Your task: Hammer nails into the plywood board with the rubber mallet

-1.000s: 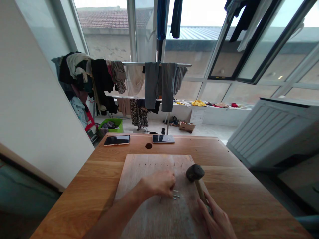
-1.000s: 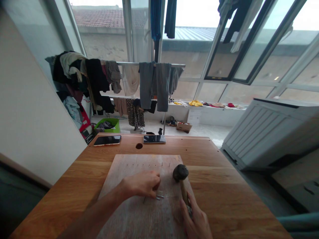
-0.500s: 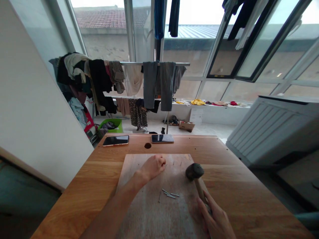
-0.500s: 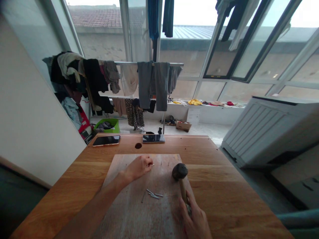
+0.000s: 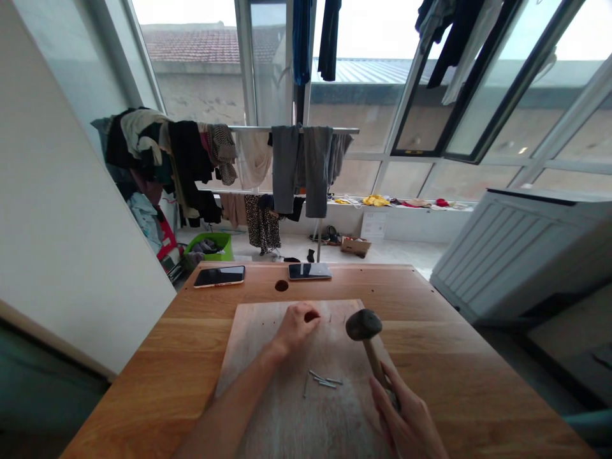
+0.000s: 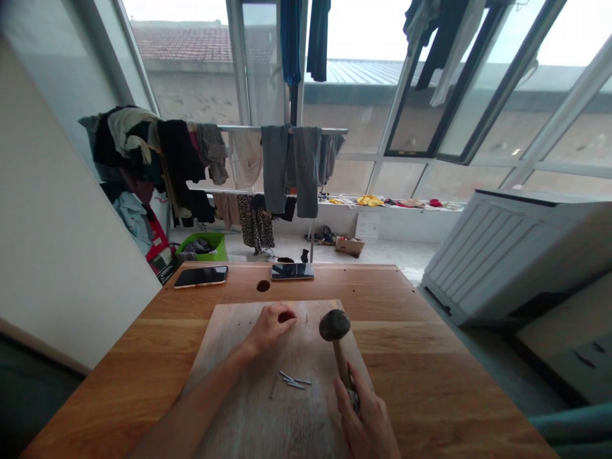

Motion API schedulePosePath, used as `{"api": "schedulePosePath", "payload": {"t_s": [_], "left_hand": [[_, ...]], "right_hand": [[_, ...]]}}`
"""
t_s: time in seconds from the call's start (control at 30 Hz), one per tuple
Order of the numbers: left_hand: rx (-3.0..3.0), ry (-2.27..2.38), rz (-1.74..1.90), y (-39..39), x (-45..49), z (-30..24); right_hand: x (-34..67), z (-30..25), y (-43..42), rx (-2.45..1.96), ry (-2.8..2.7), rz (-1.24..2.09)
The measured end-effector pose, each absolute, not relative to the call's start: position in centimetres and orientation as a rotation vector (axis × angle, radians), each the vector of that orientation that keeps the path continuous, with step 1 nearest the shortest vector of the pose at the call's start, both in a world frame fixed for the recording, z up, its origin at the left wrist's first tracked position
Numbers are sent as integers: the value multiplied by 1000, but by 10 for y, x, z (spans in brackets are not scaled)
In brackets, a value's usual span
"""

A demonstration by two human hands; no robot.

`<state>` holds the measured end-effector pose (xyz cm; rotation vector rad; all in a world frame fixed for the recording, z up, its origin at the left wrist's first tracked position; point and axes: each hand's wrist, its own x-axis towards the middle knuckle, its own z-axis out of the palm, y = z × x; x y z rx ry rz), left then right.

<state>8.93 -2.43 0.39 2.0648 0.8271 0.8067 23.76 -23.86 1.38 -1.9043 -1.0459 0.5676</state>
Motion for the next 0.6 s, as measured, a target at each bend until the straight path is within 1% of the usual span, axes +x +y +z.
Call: {"api": "schedulePosePath", "payload": {"t_s": [0.17, 0.3, 0.4, 0.6], "left_hand": [[2068, 833, 811, -22, 89, 2], [2073, 806, 828, -21, 90, -2], [2064, 795, 868, -21, 91, -4], [2098, 719, 863, -21, 90, -2]], "right_hand": [[216, 27, -215, -1888, -1016, 733], [203, 44, -199, -1892, -1094, 798], [200, 45, -193, -1880, -1145, 783], [199, 27, -196, -1904, -1228, 652]]}}
